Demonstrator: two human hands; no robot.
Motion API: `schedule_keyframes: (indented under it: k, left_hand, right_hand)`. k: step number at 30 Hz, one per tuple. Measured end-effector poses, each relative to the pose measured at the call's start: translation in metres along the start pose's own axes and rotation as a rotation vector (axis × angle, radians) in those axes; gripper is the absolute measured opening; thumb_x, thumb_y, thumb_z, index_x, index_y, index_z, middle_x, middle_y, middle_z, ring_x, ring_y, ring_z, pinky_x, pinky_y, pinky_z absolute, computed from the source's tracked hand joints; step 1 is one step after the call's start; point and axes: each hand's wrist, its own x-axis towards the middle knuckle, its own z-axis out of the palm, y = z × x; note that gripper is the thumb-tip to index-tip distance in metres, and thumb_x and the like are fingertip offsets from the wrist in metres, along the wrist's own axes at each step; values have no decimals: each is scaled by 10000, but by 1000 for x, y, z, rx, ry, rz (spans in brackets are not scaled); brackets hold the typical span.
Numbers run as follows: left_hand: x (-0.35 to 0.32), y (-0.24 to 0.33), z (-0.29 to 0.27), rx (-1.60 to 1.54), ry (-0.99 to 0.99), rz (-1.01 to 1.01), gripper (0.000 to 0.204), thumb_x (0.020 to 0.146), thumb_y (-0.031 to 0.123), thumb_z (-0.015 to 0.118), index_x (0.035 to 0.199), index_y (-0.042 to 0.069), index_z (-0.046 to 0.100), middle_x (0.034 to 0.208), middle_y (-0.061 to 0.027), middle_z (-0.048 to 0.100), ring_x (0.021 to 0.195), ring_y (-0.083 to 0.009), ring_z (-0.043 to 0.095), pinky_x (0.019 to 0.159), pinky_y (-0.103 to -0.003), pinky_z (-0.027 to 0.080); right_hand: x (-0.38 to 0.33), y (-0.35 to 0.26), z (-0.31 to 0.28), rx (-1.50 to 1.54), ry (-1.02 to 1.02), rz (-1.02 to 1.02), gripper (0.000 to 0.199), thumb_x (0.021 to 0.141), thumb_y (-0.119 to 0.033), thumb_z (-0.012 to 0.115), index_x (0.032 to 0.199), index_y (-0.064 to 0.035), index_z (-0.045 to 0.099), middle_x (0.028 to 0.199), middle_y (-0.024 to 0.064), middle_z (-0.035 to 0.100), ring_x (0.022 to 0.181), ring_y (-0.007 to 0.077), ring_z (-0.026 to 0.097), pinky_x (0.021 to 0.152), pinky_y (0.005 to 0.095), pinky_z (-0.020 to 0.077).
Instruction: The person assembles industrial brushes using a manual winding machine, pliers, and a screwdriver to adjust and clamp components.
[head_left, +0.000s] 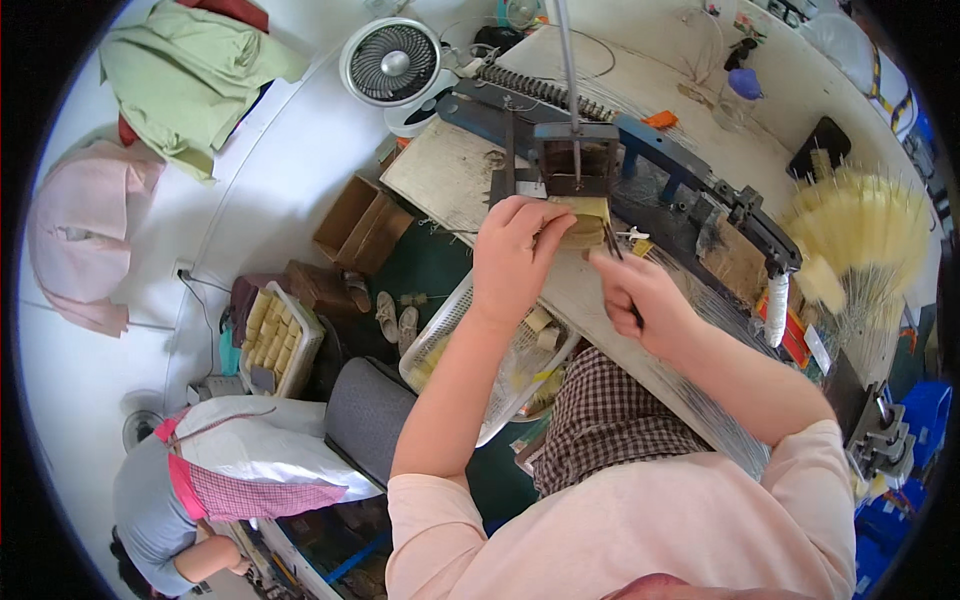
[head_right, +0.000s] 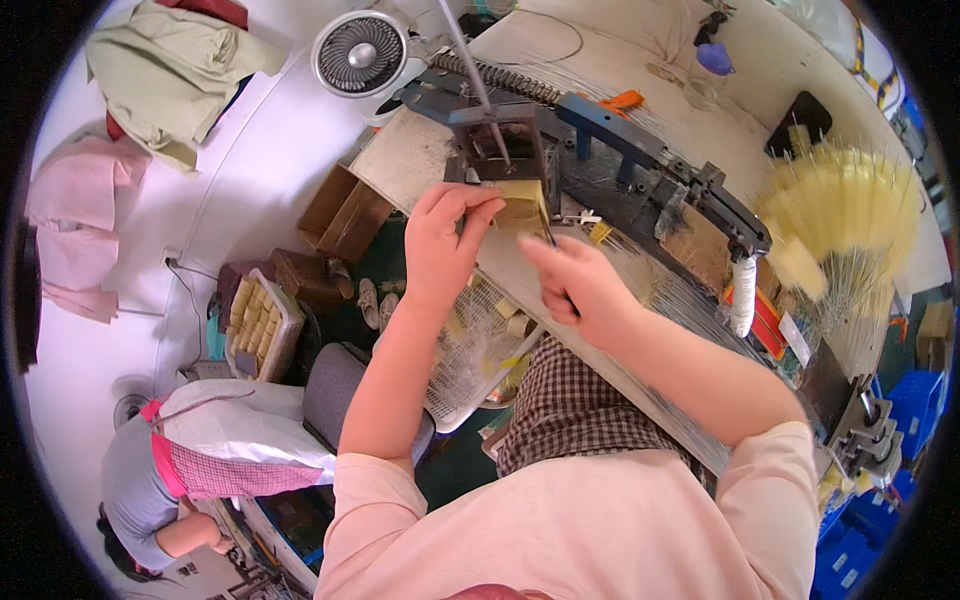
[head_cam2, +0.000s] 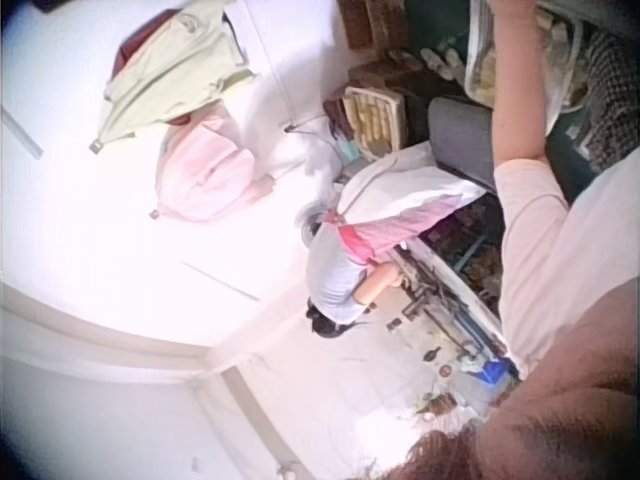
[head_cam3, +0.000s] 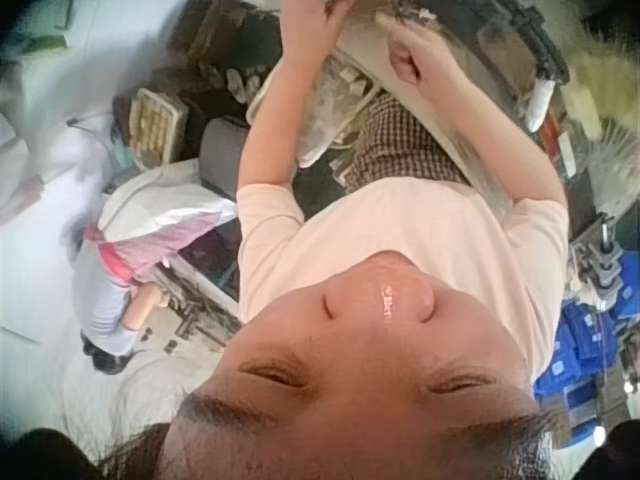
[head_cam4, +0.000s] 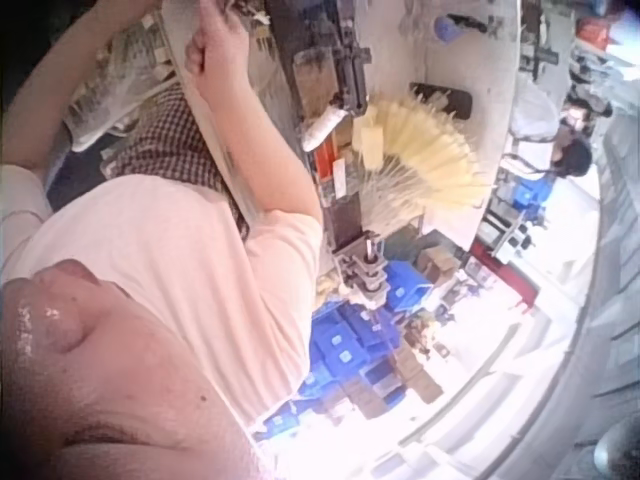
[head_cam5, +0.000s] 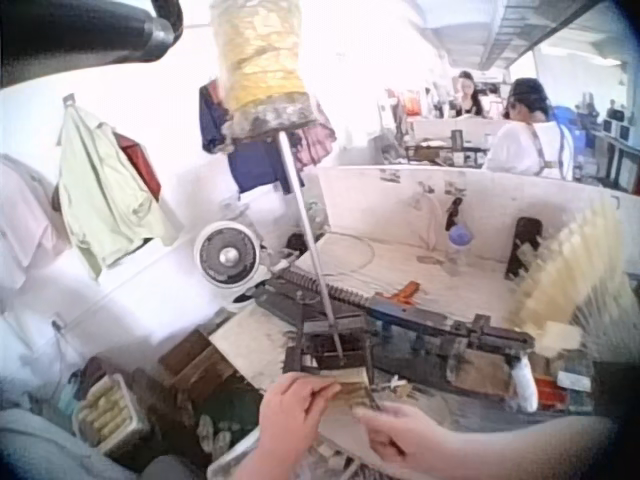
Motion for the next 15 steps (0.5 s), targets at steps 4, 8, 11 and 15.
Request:
schedule_keyframes:
  k: [4,8,11,15]
  left_hand:
    - [5,3,-16,-181,-55,-242,127,772,114,618,874,53,663,839,-97,612,783,-228,583,692,-315,461]
    - [-2,-5,-11,-72,-52,-258,164,768,151,557,843,40,652,873,-135,612,874,-299,563,797,-390,441]
    - [-17,-11,-10,-125,178,-200,130,703,128,562,765,61,655,816,-142,603,868,-318,555,780,-405,442]
    - [-10,-7,13,29,178,-101,105,696,185,609,753,99,629,785,-99,585,833,-277,555,728,-390,428]
  right_hand:
    - [-3,7,-12,-1358,-18,-704,369,838,-195,524,1161,-21,484,888,51,613,764,199,595,615,332,463]
    - [23,-30,-7,-2626,-300,-1404,513,765,-175,473,1269,-81,452,1323,21,436,1277,139,319,1071,412,218]
    - [60,-52,-34,-2945,-230,-1424,548,824,-216,464,1351,-133,342,1416,-40,295,1320,103,217,1113,489,85]
    - [41,-58,-43,-2852,-53,-1435,635,806,-174,453,1390,-77,223,1469,5,146,1362,138,76,1115,492,37]
